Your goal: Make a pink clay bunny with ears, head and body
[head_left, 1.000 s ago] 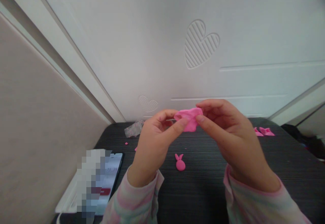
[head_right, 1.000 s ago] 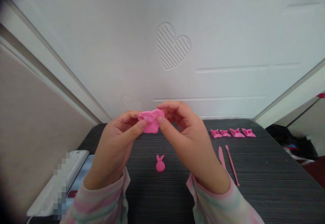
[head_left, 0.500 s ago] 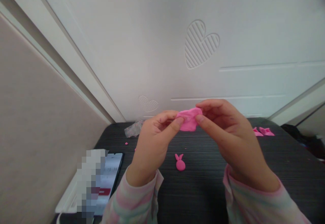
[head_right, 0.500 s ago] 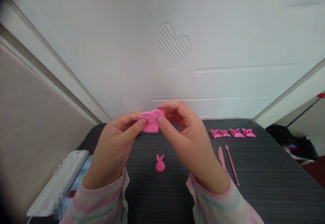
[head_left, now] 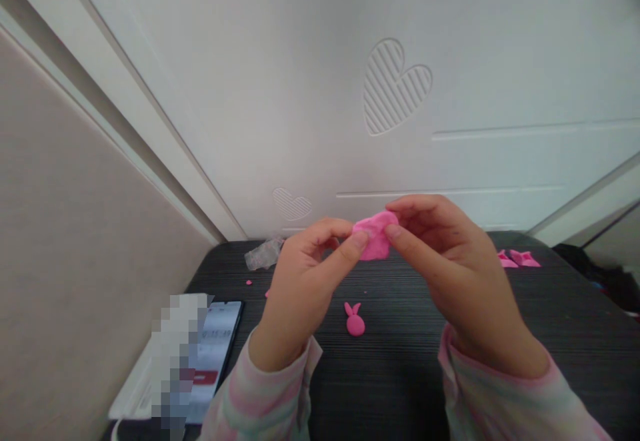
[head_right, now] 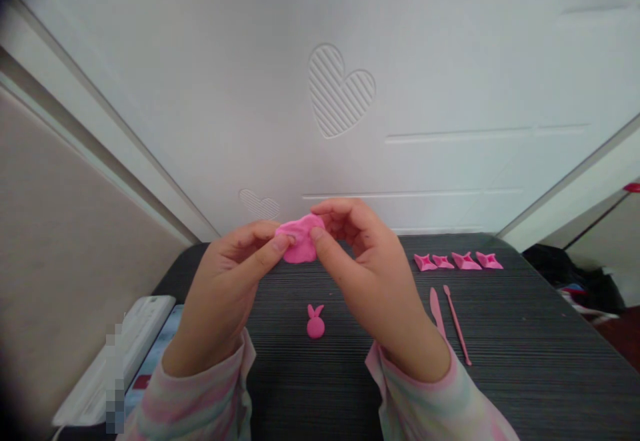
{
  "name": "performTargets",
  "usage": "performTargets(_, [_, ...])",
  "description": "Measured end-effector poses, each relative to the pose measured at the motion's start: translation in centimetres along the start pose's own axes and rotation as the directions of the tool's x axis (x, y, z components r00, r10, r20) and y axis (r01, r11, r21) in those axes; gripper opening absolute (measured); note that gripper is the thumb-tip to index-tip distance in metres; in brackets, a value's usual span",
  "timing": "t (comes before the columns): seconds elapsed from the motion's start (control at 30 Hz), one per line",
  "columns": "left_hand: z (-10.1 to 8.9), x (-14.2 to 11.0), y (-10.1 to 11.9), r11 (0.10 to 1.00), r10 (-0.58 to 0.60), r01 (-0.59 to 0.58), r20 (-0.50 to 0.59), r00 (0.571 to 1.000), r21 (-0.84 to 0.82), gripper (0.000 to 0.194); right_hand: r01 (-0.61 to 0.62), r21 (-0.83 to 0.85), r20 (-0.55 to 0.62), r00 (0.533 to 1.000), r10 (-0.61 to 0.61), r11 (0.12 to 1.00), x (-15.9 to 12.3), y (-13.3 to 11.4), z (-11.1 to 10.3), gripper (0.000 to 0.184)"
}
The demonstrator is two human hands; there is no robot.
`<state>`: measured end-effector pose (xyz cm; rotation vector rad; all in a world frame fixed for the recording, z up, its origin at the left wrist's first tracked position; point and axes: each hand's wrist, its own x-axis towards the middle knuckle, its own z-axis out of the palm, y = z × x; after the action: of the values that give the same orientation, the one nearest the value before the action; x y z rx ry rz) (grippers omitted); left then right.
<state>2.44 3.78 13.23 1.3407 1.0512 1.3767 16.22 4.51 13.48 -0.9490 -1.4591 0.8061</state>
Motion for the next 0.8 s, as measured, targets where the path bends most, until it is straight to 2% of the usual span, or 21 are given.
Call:
performTargets(0.17, [-0.04, 0.00, -0.09, 0.999, -0.012, 0.012, 0.006, 1.000, 0.040, 0.012, 0.011, -0.004, -0.006, 1.000, -0.011, 1.000, 0.02, 0.08, -0.01, 0.013])
performTargets(0.3, [0.01, 0.16, -0.05, 0.999, 0.032, -0.033, -0.027, 0.999, -0.005, 0.015, 0.030, -0.022, -0.003, 1.000, -0.030, 0.999, -0.03, 0.02, 0.09, 0.013])
performTargets(0.47, [0.17, 0.35, -0.05, 0.999, 0.010, -0.014, -0.079, 0.997, -0.042, 0.013, 0.032, -0.030, -0.017, 0.999, -0.032, 0.999, -0.11, -0.12, 0.12, 0.014])
performTargets(0.8, [0.09, 0.72, -0.42, 0.954, -0.063, 0.043, -0.057, 0.996, -0.297, 0.004, 0.038, -0.018, 0.013, 0.999, -0.038, 0.999, -0.12, -0.13, 0.23, 0.015])
